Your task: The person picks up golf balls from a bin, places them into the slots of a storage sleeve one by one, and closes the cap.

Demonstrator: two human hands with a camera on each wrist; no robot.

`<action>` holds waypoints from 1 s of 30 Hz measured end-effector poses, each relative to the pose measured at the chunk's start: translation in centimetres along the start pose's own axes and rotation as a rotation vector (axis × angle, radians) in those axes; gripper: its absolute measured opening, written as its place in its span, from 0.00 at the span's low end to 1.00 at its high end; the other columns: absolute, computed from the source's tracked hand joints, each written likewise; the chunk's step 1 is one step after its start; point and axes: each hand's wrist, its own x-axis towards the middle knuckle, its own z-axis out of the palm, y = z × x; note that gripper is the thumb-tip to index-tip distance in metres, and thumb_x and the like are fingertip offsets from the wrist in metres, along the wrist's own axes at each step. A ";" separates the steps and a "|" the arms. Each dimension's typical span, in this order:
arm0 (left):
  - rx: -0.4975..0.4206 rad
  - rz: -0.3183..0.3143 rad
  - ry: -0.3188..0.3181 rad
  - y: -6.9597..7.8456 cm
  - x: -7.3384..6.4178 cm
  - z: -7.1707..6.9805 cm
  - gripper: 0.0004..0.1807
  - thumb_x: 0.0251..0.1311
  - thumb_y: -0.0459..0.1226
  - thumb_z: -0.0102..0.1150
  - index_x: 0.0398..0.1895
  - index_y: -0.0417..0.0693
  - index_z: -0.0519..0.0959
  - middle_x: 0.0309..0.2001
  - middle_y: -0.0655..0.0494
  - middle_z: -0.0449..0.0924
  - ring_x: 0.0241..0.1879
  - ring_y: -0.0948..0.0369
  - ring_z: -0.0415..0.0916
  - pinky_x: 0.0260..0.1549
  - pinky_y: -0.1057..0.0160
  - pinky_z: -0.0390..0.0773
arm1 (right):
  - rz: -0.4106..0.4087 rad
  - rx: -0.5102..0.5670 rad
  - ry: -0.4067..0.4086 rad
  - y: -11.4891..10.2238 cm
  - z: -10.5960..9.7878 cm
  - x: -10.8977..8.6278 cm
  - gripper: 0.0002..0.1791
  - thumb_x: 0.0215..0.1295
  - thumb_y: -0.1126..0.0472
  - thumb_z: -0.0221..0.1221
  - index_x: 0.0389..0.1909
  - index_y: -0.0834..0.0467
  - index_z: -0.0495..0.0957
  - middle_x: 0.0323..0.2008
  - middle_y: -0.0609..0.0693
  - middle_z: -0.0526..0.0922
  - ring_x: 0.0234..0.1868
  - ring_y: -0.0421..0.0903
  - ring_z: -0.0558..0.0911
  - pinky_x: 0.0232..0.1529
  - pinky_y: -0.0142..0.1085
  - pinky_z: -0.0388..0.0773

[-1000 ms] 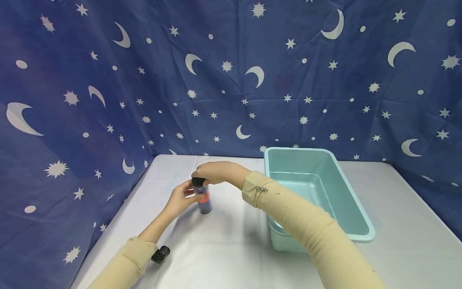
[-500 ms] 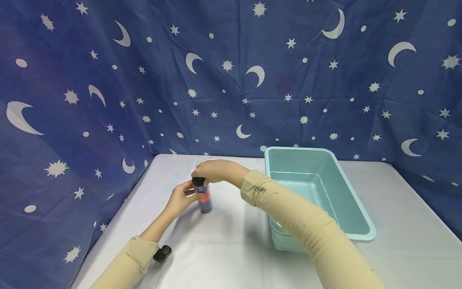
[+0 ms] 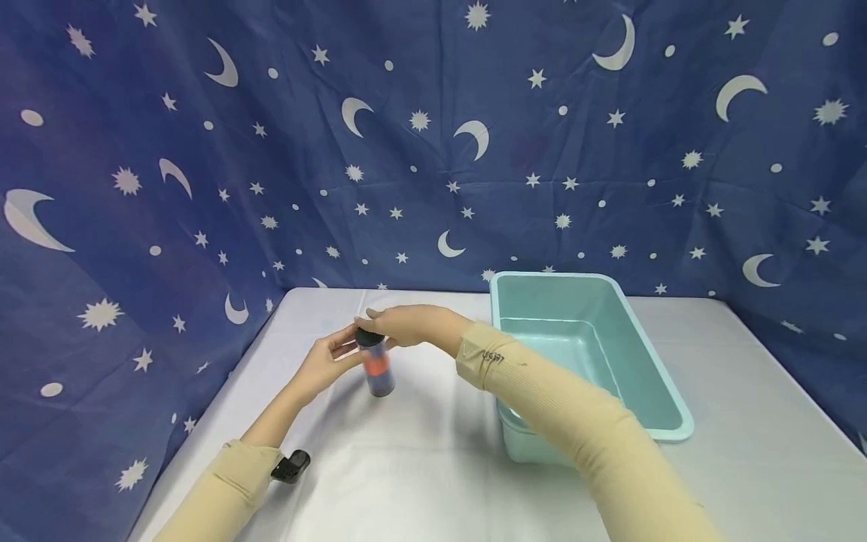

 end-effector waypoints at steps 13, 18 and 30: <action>0.401 0.345 0.328 0.8 -1.0 0.2 0.17 0.55 0.29 0.63 0.50 0.35 0.80 0.54 0.40 0.78 0.55 0.44 0.75 0.53 0.48 0.75 | 0.123 0.040 -0.168 -0.5 0.4 -1.4 0.40 0.71 0.61 0.48 0.75 0.55 0.35 0.76 0.48 0.33 0.75 0.42 0.44 0.73 0.32 0.51; 0.546 0.454 0.309 0.4 -1.1 0.0 0.16 0.52 0.26 0.64 0.47 0.36 0.82 0.51 0.42 0.80 0.50 0.46 0.79 0.48 0.50 0.78 | 0.134 -0.012 -0.203 -0.7 0.2 -1.5 0.39 0.72 0.61 0.47 0.75 0.55 0.36 0.76 0.48 0.33 0.75 0.41 0.48 0.71 0.31 0.55; 0.611 0.595 0.366 0.3 -0.1 0.1 0.17 0.42 0.31 0.70 0.40 0.38 0.85 0.44 0.42 0.84 0.41 0.47 0.83 0.38 0.56 0.82 | 0.101 -0.140 -0.168 -0.8 0.0 -1.2 0.35 0.72 0.60 0.48 0.74 0.56 0.43 0.75 0.50 0.42 0.71 0.41 0.60 0.67 0.28 0.63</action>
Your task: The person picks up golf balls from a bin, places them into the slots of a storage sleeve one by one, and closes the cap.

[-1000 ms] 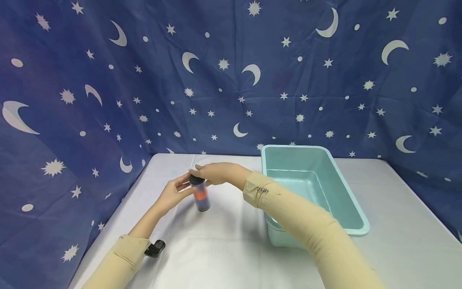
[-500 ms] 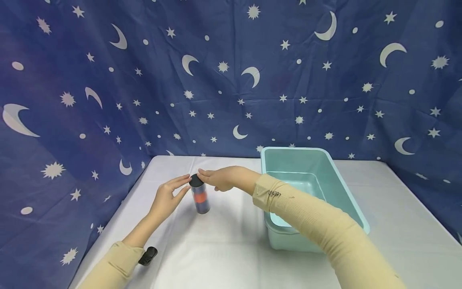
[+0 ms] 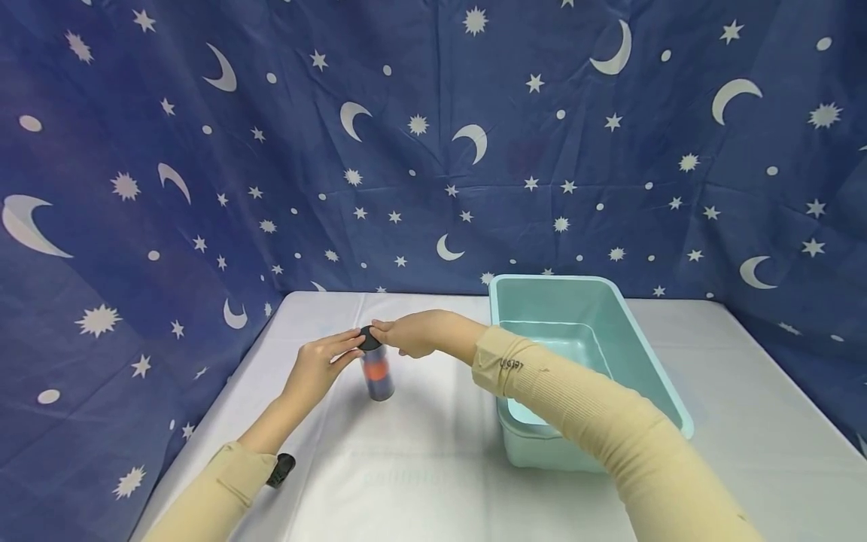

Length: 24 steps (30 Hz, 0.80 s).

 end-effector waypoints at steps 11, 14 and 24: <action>0.012 0.017 0.011 -0.3 0.0 0.2 0.17 0.40 0.30 0.71 0.39 0.37 0.85 0.42 0.43 0.84 0.41 0.48 0.83 0.38 0.56 0.82 | 0.008 -0.014 -0.012 -0.1 -0.1 0.4 0.35 0.71 0.62 0.49 0.74 0.57 0.44 0.75 0.50 0.44 0.67 0.41 0.68 0.63 0.28 0.67; 0.011 0.007 -0.025 -0.1 0.1 0.1 0.17 0.43 0.31 0.70 0.41 0.38 0.84 0.44 0.44 0.84 0.42 0.48 0.83 0.40 0.55 0.82 | 0.029 0.011 -0.052 -0.1 -0.5 0.3 0.35 0.72 0.61 0.48 0.74 0.55 0.44 0.75 0.49 0.44 0.70 0.41 0.63 0.66 0.30 0.64; 0.016 -0.028 -0.061 -0.2 0.2 -0.2 0.18 0.45 0.32 0.71 0.43 0.38 0.84 0.46 0.45 0.84 0.44 0.49 0.82 0.43 0.54 0.81 | 0.059 0.118 -0.098 1.4 -0.9 -1.5 0.36 0.72 0.56 0.48 0.75 0.53 0.42 0.76 0.50 0.44 0.74 0.43 0.52 0.73 0.35 0.52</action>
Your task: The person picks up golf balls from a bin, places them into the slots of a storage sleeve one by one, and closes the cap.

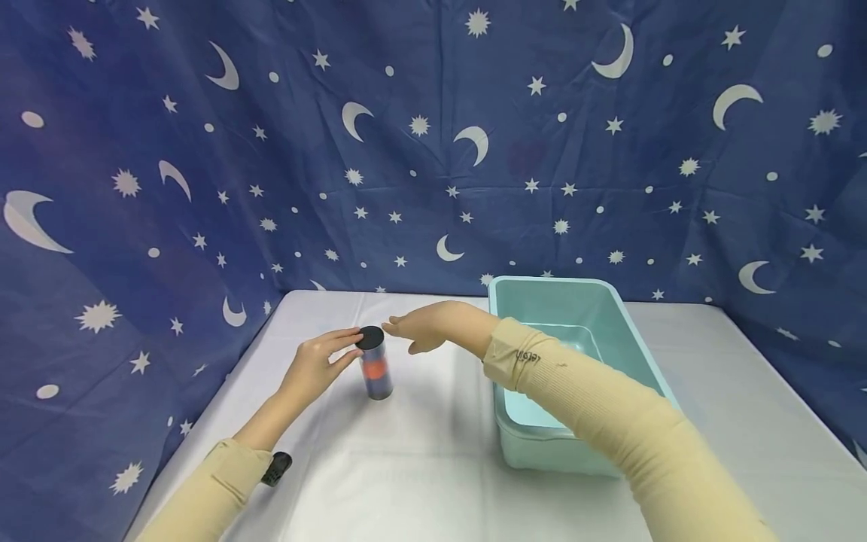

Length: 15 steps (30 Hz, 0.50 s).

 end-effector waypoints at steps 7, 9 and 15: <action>0.037 0.030 -0.014 -0.6 -0.4 -0.5 0.17 0.43 0.31 0.72 0.41 0.40 0.84 0.44 0.45 0.84 0.43 0.49 0.83 0.42 0.53 0.81 | -0.002 0.027 0.003 1.7 0.2 -1.5 0.34 0.72 0.54 0.48 0.75 0.53 0.45 0.75 0.50 0.47 0.75 0.43 0.50 0.74 0.36 0.49; 0.050 0.046 -0.021 -0.7 -0.7 -0.7 0.17 0.44 0.32 0.72 0.41 0.40 0.84 0.44 0.45 0.84 0.43 0.49 0.82 0.41 0.53 0.81 | -0.004 0.055 0.007 2.1 0.4 -2.2 0.34 0.72 0.54 0.48 0.74 0.52 0.46 0.75 0.50 0.48 0.75 0.44 0.50 0.74 0.37 0.49; 0.080 0.083 -0.034 -0.9 -1.3 -1.7 0.16 0.45 0.33 0.71 0.41 0.41 0.84 0.44 0.46 0.84 0.43 0.50 0.82 0.41 0.53 0.82 | -0.012 0.127 0.057 3.4 0.4 -5.3 0.32 0.72 0.56 0.49 0.73 0.52 0.51 0.74 0.52 0.52 0.74 0.48 0.53 0.73 0.42 0.53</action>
